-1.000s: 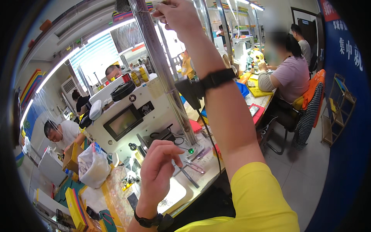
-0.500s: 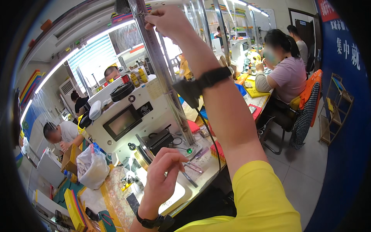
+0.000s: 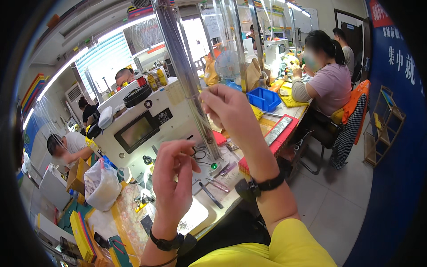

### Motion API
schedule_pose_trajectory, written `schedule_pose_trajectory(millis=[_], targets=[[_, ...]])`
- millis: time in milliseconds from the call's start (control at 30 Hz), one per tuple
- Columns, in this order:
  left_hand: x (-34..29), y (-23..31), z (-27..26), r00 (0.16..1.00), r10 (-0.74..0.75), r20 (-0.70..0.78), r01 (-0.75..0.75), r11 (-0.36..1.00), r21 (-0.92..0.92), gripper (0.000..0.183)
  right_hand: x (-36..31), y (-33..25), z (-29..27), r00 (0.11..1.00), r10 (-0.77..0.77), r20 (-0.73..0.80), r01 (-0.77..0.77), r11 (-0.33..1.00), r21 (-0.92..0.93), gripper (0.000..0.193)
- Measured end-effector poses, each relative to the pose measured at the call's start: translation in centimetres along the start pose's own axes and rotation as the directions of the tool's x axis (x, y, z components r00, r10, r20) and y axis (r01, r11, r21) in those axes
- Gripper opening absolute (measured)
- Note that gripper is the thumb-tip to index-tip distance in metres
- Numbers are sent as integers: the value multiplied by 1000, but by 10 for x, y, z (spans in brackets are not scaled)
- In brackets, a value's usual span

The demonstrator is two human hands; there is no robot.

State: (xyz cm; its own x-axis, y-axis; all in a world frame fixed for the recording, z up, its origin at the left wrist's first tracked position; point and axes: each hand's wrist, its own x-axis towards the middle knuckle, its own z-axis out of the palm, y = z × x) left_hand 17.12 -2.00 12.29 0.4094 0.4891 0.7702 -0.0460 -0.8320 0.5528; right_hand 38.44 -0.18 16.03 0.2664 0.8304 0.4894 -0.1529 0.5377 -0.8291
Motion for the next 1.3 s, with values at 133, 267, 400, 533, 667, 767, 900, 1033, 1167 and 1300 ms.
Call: schedule_pose_trajectory(millis=[133, 267, 400, 533, 667, 767, 900, 1033, 1167, 1300], targets=[[9, -12, 13, 1000, -2, -23, 3, 999, 50, 47, -31, 9, 3, 998, 67, 2, -67, 986, 150, 20], [11, -19, 21, 1000, 6, 4, -6, 992, 127, 64, -44, 7, 13, 998, 54, 33, -63, 888, 456, 16], [17, -22, 27, 997, 73, 18, -74, 992, 98, 74, -52, 12, 14, 995, 58, 75, -93, 753, 651, 14], [15, -11, 13, 996, 1, 92, -40, 907, 420, 66, -49, 13, 9, 981, -41, 188, -114, 666, 738, 16], [-4, -5, 9, 993, 59, 98, -98, 880, 465, 56, -14, -7, 7, 871, -375, -318, 333, 925, -180, 32], [-19, -3, 11, 996, 7, 84, -37, 931, 363, 64, 57, -39, 13, 880, -460, -123, 408, 862, -301, 37], [-19, -3, 9, 996, -19, 86, -2, 972, 234, 72, 150, -80, 35, 873, -486, -33, 448, 828, -336, 35], [-20, -5, 4, 998, -5, 67, -12, 969, 247, 71, 190, -93, 50, 969, -245, 33, 246, 969, -28, 26], [-21, -5, 4, 995, -47, 85, 26, 971, 237, 73, 210, -88, 40, 938, -291, 188, 264, 951, 159, 23], [-23, -6, 3, 995, -51, 84, 28, 967, 252, 74, 216, -89, 43, 953, -208, 221, 181, 974, 137, 17]])
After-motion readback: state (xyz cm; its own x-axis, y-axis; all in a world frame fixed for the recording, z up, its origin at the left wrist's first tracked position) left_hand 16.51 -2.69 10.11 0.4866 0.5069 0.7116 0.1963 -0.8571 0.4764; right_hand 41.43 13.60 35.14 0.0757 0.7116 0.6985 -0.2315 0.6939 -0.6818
